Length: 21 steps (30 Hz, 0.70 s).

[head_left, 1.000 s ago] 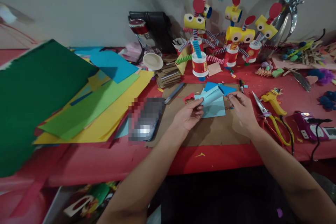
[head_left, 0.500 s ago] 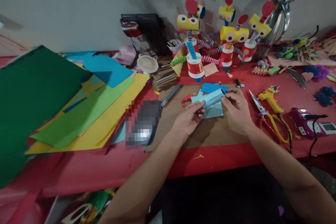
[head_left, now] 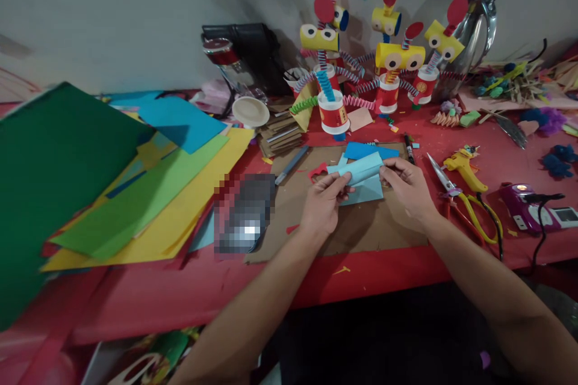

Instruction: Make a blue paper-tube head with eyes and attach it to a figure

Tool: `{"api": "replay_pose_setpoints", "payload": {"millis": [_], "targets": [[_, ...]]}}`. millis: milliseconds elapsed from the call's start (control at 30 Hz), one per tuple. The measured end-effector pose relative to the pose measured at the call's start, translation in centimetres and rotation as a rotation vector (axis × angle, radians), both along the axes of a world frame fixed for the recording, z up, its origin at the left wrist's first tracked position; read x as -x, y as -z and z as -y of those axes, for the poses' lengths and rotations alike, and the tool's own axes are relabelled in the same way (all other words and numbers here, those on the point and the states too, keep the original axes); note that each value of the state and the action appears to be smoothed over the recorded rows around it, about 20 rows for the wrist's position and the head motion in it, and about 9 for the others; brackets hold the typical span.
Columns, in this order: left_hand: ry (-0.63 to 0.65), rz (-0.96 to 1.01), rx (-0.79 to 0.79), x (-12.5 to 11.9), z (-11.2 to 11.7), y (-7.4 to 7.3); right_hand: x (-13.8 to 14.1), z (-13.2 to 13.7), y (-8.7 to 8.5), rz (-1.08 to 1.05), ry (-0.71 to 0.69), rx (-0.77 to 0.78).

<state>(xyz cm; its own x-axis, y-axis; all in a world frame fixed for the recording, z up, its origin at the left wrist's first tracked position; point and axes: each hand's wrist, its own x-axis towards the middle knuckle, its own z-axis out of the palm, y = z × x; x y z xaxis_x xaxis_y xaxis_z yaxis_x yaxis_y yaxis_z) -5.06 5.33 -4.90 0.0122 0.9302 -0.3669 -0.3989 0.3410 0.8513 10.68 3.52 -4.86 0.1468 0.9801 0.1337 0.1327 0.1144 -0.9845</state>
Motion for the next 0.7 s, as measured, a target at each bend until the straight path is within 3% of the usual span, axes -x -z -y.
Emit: {"api": "replay_pose_setpoints", "payload": {"millis": [200, 700], "targets": [[0.01, 0.003, -0.005, 0.0, 0.08, 0.11, 0.16, -0.01, -0.01, -0.081, 0.005, 0.027], [0.049, 0.006, -0.043, -0.05, 0.19, 0.04, 0.2, 0.25, -0.59, -0.007, 0.131, -0.038]]}}
